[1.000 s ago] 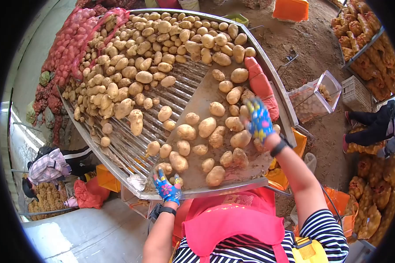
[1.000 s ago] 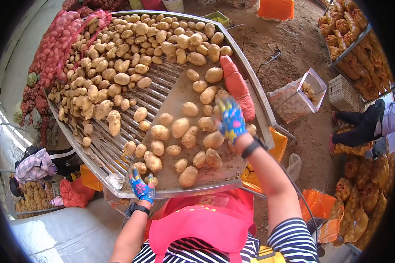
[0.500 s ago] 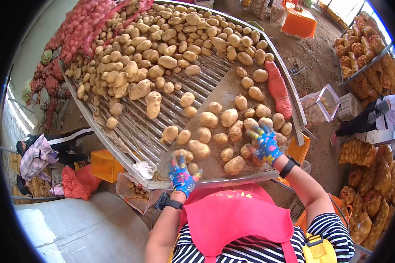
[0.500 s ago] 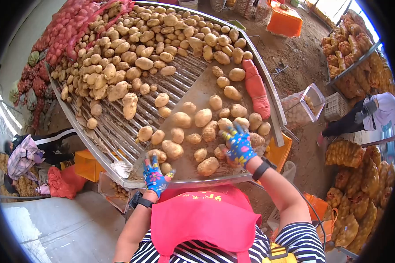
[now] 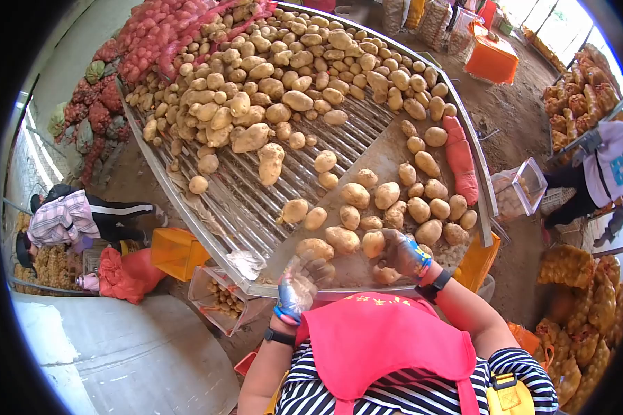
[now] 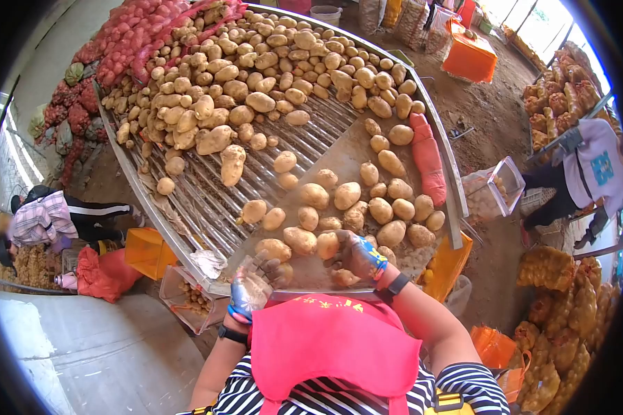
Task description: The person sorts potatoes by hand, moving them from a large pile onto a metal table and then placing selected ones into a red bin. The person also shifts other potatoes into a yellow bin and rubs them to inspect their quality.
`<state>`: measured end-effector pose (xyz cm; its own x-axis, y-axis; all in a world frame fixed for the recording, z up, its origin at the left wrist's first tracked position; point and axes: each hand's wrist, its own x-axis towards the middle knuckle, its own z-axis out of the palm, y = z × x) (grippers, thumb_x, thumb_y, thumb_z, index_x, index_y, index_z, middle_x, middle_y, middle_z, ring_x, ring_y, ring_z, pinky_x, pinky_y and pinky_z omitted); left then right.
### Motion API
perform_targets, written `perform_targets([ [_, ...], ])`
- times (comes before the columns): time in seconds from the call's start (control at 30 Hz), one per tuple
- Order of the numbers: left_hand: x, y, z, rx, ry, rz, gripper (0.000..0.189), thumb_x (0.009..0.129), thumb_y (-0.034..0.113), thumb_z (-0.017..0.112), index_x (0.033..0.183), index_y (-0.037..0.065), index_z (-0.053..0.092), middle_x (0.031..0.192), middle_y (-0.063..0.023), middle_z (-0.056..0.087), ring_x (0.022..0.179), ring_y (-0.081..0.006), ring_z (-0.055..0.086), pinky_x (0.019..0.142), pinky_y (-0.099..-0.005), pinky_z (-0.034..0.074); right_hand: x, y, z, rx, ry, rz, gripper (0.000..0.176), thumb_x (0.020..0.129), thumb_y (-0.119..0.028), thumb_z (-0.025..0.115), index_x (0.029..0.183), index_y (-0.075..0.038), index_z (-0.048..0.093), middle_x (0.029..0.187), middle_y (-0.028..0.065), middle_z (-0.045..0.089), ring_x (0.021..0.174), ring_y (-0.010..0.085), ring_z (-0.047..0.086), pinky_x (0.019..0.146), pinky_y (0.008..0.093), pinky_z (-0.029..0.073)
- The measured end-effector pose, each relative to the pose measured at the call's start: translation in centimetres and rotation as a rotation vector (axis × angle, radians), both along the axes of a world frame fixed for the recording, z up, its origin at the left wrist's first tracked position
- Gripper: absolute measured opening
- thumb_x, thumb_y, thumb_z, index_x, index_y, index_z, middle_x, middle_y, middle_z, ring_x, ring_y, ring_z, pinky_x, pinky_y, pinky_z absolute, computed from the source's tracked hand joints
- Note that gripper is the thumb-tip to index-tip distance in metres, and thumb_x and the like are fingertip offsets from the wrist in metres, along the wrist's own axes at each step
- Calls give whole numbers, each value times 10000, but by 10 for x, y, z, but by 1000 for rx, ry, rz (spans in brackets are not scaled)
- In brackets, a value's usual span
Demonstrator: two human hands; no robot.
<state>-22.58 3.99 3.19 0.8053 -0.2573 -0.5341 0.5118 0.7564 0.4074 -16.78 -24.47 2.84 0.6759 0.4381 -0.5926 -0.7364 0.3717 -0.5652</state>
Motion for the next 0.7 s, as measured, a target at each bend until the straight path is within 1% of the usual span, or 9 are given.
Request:
perform_targets([
  [0.07,3,-9,2,-80,13,-45,541,966,455,523,1351,76,493,1252,-207,574,1144,-379,574,953,-522,483,-3,9,8,250,118,-40,422,994,-408,474,1218,-65,576,1018,113,680,759,213,659,636,302,537],
  [0.17,5,-17,14,-97,-6,-111,574,947,470,536,1371,88,473,1321,-206,531,1206,-375,538,996,-543,460,-5,32,8,116,83,19,450,1002,-430,481,1247,-61,560,1011,104,681,768,198,660,652,295,543],
  [0.23,3,-25,27,-114,-72,-144,572,937,459,547,1374,98,470,1361,-202,502,1232,-356,521,1006,-528,453,-14,45,36,-181,-185,256,439,1000,-409,524,1233,-49,615,976,100,700,825,172,668,698,310,552],
  [0.3,-1,-20,-31,-12,12,-156,476,934,348,575,1345,116,510,1173,-128,590,980,-242,601,775,-382,524,-22,59,48,-441,-394,347,374,968,-359,600,1164,-47,665,995,102,704,854,167,675,711,333,542],
  [0.37,2,-20,1,110,184,-209,416,948,280,581,1332,124,539,1062,-74,619,799,-184,624,629,-306,529,-10,41,9,-960,-1079,355,326,872,-260,686,1149,-86,682,958,120,690,870,296,674,752,414,527],
  [0.43,7,-10,10,44,321,-76,305,947,301,597,1209,145,591,853,-56,632,501,-173,552,381,-232,399,20,18,22,-1237,-1318,362,405,813,-229,693,1193,-95,660,1035,102,678,983,331,627,829,426,500],
  [0.57,16,3,-18,157,315,228,334,966,407,565,1175,148,587,899,-80,668,620,-203,630,466,-279,477,32,-9,-30,-1814,-1456,620,533,761,-225,715,1268,-107,600,1127,70,647,1139,296,557,944,500,421],
  [0.63,22,10,-16,67,257,219,435,973,474,522,1239,131,541,1006,-95,669,805,-239,662,703,-404,556,36,-8,-17,-1636,-1232,798,581,753,-212,717,1311,-136,575,1196,86,624,1174,276,546,978,517,399],
  [0.7,30,1,10,37,272,245,443,975,462,512,1249,115,537,1033,-111,669,849,-261,665,736,-420,552,31,-11,9,-1419,-1105,860,599,744,-202,716,1323,-152,572,1239,87,611,1197,269,535,1004,515,384],
])
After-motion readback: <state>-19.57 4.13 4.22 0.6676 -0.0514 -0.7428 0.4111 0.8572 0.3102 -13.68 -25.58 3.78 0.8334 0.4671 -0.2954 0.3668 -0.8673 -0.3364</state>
